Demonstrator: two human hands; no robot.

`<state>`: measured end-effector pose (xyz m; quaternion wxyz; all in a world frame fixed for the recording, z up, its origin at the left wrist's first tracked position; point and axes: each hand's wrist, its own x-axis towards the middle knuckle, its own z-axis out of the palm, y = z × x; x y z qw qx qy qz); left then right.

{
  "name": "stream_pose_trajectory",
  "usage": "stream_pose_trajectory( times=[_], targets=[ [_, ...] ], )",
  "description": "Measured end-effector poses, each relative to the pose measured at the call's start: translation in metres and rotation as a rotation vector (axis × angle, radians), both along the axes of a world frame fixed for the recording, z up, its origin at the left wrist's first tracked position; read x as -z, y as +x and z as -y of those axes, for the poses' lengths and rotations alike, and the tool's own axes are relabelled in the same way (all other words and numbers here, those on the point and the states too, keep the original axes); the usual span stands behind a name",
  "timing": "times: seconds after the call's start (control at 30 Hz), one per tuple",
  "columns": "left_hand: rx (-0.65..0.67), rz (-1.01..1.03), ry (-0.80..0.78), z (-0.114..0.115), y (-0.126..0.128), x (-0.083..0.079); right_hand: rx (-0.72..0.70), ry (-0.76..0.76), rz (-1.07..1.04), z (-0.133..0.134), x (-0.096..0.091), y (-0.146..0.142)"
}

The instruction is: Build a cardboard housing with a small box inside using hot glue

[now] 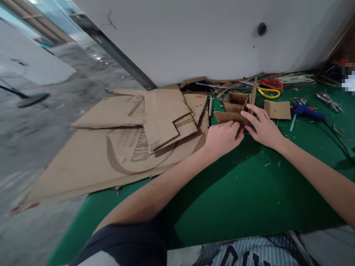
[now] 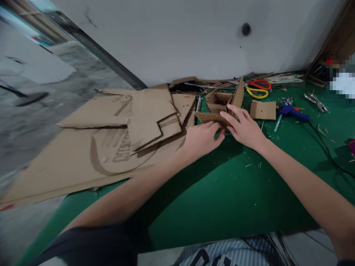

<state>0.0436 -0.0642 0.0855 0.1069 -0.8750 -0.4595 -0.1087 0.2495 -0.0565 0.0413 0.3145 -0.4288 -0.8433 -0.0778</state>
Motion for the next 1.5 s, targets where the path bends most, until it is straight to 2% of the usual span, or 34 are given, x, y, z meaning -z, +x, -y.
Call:
stream_pose_trajectory(
  times=[0.13,0.23,0.5,0.63,0.8,0.9,1.07,1.13,1.2,1.3,1.43,1.5],
  targets=[
    [0.171,-0.008,0.254,-0.007,-0.008,0.006,-0.035,0.005,-0.035,0.0,0.003,0.002],
    [0.303,-0.027,0.368,-0.011,-0.014,0.008,-0.051,0.003,-0.049,0.001,0.003,0.003],
    [0.396,-0.006,0.518,-0.019,-0.018,0.014,-0.087,0.024,-0.088,0.001,0.003,0.002],
    [0.42,0.021,0.472,-0.02,-0.019,0.016,-0.08,0.017,-0.1,0.001,0.003,0.0],
    [0.427,0.043,0.51,-0.02,-0.019,0.02,-0.098,0.031,-0.114,0.001,0.002,-0.001],
    [0.438,0.068,0.475,-0.022,-0.02,0.02,-0.092,0.037,-0.116,0.001,0.001,0.0],
    [0.578,0.086,0.462,-0.029,-0.027,0.006,-0.107,-0.033,-0.121,0.002,-0.001,0.003],
    [0.575,0.114,0.427,-0.032,-0.032,-0.004,-0.118,-0.035,-0.132,0.003,-0.001,0.003],
    [0.462,0.195,0.338,-0.035,-0.034,-0.015,-0.113,-0.012,-0.131,0.003,-0.002,0.003],
    [0.281,0.309,0.107,-0.042,-0.031,-0.032,-0.07,0.042,-0.071,0.006,-0.004,0.003],
    [0.301,0.319,-0.261,-0.056,-0.022,-0.051,-0.06,0.11,0.109,0.01,-0.007,0.004],
    [0.288,0.348,-0.326,-0.065,-0.017,-0.058,-0.058,0.136,0.144,0.011,-0.008,0.005]
  ],
)
